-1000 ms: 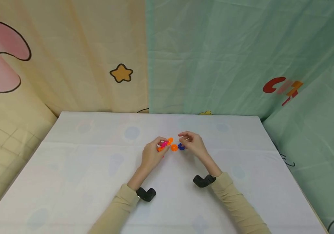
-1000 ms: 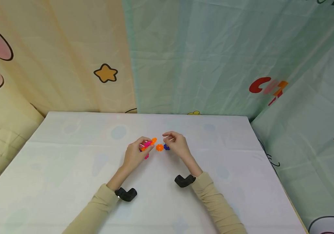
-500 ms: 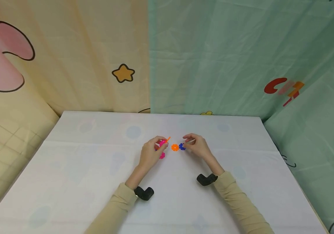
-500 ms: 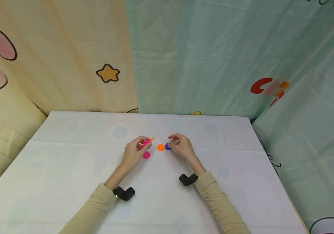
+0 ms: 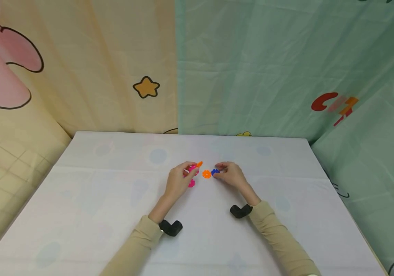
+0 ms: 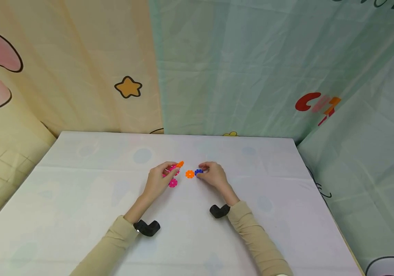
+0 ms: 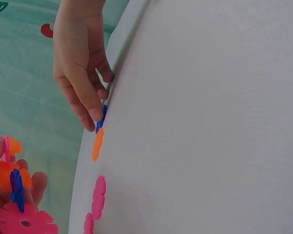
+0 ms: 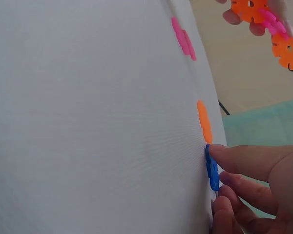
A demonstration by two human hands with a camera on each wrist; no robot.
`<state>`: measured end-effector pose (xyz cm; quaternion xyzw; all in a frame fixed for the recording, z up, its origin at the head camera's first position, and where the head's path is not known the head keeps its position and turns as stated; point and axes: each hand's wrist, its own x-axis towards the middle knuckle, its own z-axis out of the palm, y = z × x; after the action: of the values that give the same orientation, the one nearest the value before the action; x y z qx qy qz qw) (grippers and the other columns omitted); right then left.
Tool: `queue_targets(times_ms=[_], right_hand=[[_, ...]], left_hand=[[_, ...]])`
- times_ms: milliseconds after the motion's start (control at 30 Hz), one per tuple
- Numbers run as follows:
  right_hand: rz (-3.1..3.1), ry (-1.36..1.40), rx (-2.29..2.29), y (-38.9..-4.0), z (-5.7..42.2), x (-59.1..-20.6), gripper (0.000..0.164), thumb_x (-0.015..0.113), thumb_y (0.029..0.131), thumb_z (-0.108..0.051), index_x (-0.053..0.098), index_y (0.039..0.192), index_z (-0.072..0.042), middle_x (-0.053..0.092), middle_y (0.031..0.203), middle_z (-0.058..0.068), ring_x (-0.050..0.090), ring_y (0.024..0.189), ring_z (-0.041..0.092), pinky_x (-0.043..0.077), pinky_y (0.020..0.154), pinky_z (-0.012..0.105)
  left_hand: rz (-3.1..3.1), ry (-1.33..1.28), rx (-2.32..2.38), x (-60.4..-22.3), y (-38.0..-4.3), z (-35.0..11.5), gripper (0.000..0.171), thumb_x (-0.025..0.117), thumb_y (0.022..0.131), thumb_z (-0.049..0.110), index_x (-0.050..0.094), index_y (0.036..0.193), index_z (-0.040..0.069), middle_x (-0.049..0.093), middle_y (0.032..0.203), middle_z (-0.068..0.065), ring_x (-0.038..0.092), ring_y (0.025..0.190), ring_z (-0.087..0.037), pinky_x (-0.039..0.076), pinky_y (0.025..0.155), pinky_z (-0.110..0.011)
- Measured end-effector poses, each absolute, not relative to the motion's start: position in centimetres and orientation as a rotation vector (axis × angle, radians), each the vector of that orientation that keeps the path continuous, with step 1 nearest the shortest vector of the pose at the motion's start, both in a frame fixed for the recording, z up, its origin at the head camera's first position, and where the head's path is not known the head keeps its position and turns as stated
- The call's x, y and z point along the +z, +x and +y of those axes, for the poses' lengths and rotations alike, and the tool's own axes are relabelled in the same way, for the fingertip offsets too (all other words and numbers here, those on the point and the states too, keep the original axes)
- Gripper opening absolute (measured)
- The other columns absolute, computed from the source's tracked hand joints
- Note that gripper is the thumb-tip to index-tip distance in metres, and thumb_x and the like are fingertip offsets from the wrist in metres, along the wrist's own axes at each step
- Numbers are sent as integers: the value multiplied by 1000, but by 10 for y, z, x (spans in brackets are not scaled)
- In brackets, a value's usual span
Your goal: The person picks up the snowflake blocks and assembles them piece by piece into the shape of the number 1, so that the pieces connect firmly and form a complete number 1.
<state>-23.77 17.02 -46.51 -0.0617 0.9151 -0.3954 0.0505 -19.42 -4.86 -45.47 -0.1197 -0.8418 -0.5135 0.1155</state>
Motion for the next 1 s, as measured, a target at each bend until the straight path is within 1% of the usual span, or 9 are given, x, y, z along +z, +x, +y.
queue_targets(times_ms=[233, 433, 600, 800, 1000], right_hand=[[2833, -206, -1125, -235, 171, -465, 26, 82, 89, -11, 75, 111, 1, 66, 102, 12, 57, 86, 25, 49, 77, 35], [2813, -253, -1182, -233, 172, -462, 19, 78, 92, -5, 72, 109, 0, 67, 97, 11, 59, 84, 26, 52, 76, 36], [2801, -245, -1222, -230, 172, -459, 18, 74, 95, -5, 73, 112, 0, 68, 95, 10, 62, 82, 23, 53, 71, 32], [2805, -246, -1303, -226, 169, -453, 21, 72, 98, -9, 72, 115, 3, 67, 93, 10, 58, 71, 20, 50, 59, 25], [2815, -259, -1386, -223, 165, -447, 24, 71, 99, -11, 69, 119, 3, 64, 87, 9, 58, 66, 19, 49, 58, 24]], left_hand=[[-2486, -360, -1510, -454, -192, -46, 27, 73, 98, 13, 72, 123, 2, 70, 86, -7, 58, 63, -16, 48, 55, -21], [-2463, -373, -1520, -453, -190, -44, 22, 71, 100, 13, 71, 118, 1, 69, 86, -7, 58, 63, -17, 47, 55, -23], [-2480, -346, -1499, -452, -188, -43, 20, 71, 100, 14, 72, 116, 2, 69, 87, -7, 59, 64, -16, 46, 54, -24], [-2493, -313, -1465, -454, -188, -42, 18, 71, 100, 15, 74, 114, 5, 69, 88, -6, 61, 66, -17, 47, 55, -28], [-2495, -310, -1483, -454, -190, -39, 18, 70, 100, 16, 74, 114, 4, 71, 89, -7, 63, 67, -20, 49, 56, -30]])
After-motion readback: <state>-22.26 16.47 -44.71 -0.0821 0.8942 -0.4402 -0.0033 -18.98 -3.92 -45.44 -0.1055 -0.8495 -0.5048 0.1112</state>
